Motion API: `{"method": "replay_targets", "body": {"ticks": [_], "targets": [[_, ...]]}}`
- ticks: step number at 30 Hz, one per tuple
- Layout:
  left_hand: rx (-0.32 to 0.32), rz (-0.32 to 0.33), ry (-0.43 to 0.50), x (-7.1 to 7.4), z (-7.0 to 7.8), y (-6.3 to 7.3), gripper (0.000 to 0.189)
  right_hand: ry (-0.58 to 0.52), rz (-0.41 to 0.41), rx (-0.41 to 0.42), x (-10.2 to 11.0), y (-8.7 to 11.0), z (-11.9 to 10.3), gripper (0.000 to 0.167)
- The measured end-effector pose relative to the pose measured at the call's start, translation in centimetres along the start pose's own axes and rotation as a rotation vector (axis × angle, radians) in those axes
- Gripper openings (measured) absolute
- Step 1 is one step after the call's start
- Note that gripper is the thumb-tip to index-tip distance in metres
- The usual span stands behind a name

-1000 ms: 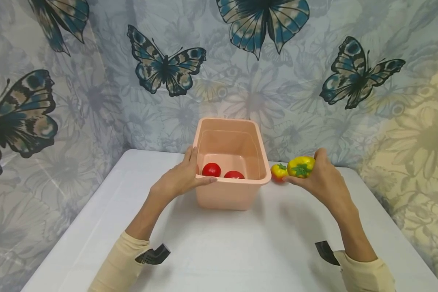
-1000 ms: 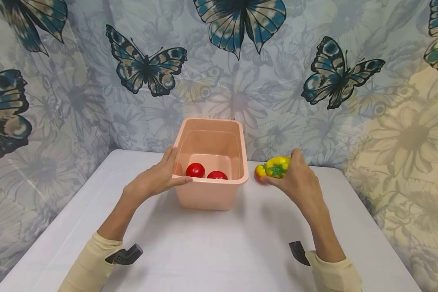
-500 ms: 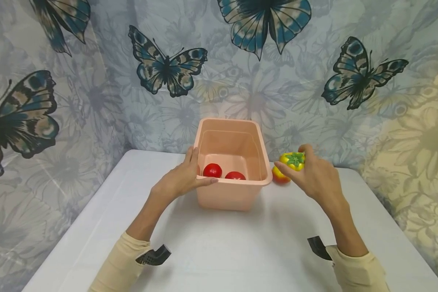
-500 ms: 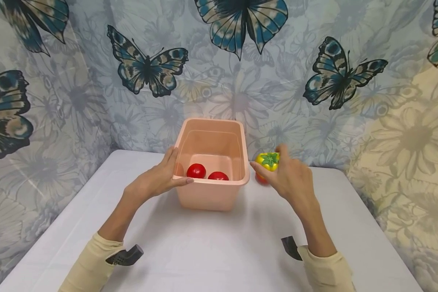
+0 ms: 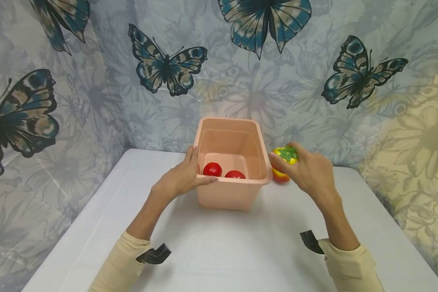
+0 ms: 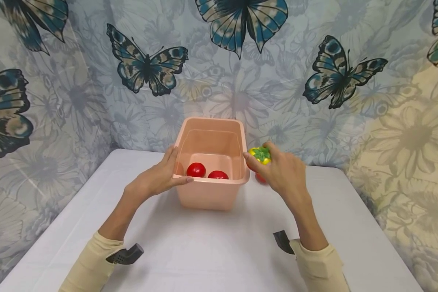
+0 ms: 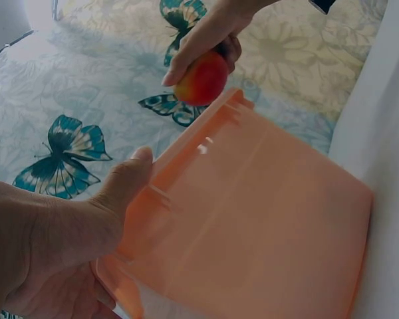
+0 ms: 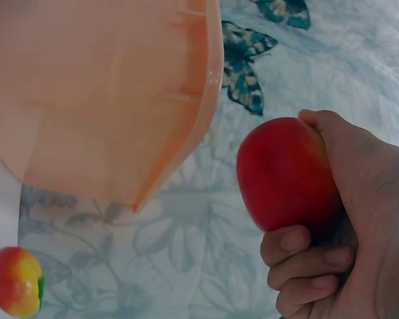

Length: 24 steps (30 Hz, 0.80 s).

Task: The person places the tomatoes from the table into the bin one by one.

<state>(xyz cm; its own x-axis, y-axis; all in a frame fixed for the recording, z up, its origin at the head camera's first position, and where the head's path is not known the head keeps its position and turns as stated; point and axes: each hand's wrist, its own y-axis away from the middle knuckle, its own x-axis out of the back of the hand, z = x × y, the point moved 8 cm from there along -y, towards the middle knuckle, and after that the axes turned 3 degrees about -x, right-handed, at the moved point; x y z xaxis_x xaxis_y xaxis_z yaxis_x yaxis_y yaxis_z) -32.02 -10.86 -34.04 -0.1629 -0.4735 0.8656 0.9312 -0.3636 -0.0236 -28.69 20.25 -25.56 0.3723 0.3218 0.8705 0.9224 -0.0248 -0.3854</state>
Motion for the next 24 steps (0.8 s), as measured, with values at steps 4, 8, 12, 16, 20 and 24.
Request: {"method": "replay_targets", "body": {"ticks": [4,8,12,16,20,24], "targets": [[-0.002,0.000,-0.001,0.0,0.0,-0.1,0.131,-0.015,-0.011,-0.001,0.0,-0.1,-0.6,0.075],[-0.004,-0.002,0.004,0.0,0.2,0.0,0.131,-0.033,-0.012,0.012,-0.1,-0.3,-1.3,0.074],[0.004,-0.004,0.011,0.1,0.1,0.1,0.132,-0.052,-0.022,0.035,-0.4,-0.6,-2.3,0.073],[0.011,0.002,0.008,0.4,0.0,0.2,0.131,-0.098,-0.012,0.137,-1.1,-1.3,-4.2,0.069],[0.010,-0.002,0.026,0.4,0.0,0.2,0.132,-0.195,-0.035,0.285,-2.1,-1.6,-6.1,0.069],[0.012,-0.009,0.035,0.1,0.0,0.0,0.134,-0.252,-0.068,0.374,-3.0,-1.4,-7.0,0.080]]}}
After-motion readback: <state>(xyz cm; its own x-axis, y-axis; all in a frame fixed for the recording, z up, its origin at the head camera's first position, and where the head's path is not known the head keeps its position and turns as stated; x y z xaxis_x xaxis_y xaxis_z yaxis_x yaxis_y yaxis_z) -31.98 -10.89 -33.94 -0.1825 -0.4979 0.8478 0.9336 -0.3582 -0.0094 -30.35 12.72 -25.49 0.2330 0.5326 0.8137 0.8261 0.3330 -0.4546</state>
